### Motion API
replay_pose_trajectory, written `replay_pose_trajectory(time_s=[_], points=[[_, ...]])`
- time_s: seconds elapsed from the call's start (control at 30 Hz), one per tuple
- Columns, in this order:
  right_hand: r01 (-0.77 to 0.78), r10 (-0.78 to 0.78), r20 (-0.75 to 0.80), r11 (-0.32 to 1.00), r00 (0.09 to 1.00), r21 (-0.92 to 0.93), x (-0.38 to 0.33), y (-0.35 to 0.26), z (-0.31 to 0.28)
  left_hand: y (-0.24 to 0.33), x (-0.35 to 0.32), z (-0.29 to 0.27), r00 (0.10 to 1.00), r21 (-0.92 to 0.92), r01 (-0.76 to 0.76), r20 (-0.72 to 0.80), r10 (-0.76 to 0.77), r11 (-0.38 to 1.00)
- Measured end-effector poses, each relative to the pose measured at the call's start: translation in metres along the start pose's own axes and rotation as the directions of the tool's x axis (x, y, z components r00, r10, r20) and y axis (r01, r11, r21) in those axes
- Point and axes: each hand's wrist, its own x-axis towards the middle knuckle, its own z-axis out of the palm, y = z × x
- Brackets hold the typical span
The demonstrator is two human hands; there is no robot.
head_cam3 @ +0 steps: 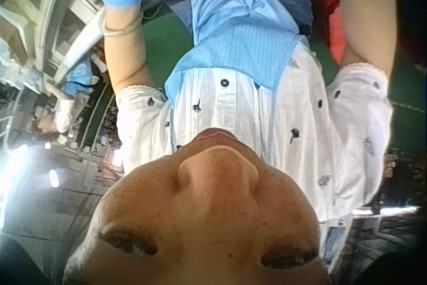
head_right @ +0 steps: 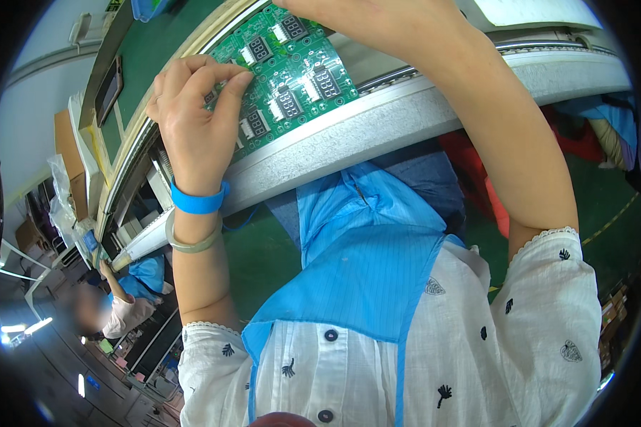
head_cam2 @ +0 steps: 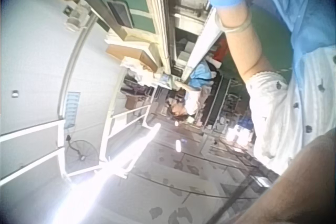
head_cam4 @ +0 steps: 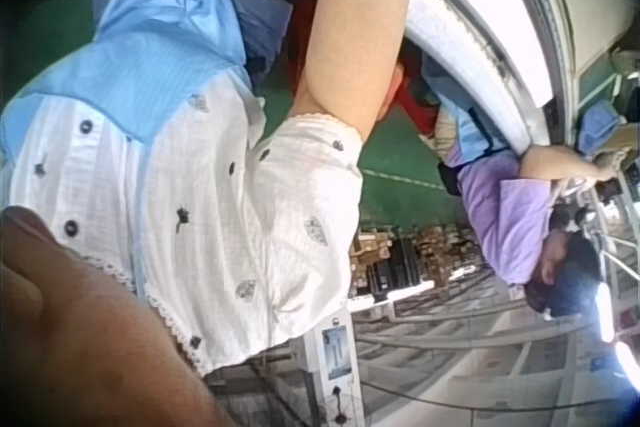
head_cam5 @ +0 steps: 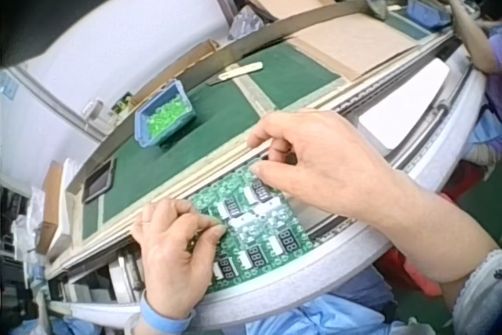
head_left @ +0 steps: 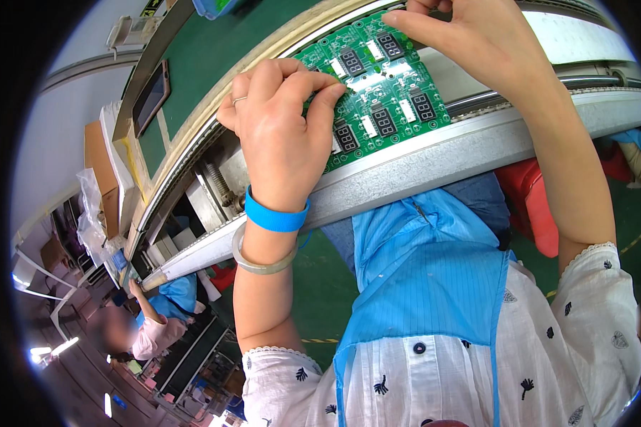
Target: Assembling electronic components onto green printed circuit boards (PCBs) by manually placing small modules into slots.
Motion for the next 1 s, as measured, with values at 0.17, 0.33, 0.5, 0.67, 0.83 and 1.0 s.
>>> replay_pose_trajectory(time_s=[0.17, 0.33, 0.5, 0.67, 0.83, 1.0], points=[[-0.018, 0.018, 0.017, 0.999, 1.000, 0.048, 0.002, 0.001, 0.001, 0.000, 0.001, 0.000, 1.000, -0.036, 0.015, -0.023, -0.016, 0.999], [0.187, -0.186, -0.032, 0.982, 0.982, 0.017, 0.024, 0.004, 0.006, -0.005, -0.001, -0.002, 0.979, -0.225, 0.159, -0.089, -0.183, 0.961], [0.497, -0.510, -0.011, 0.844, 0.860, -0.202, 0.087, -0.028, 0.018, -0.019, -0.003, -0.007, 0.923, -0.353, 0.240, -0.207, -0.325, 0.904], [0.361, -0.255, 0.322, 0.872, 0.912, -0.330, 0.157, -0.074, 0.027, -0.030, -0.001, -0.002, 0.813, -0.562, 0.280, -0.292, -0.503, 0.779], [0.244, 0.084, 0.499, 0.796, 0.863, -0.555, 0.192, -0.077, 0.067, -0.037, 0.000, -0.012, 0.742, -0.555, 0.358, -0.319, -0.590, 0.751], [0.288, -0.212, 0.196, 0.686, 0.957, -0.668, 0.191, -0.048, 0.094, -0.044, 0.001, -0.010, 0.765, -0.521, 0.292, -0.375, -0.523, 0.802]])
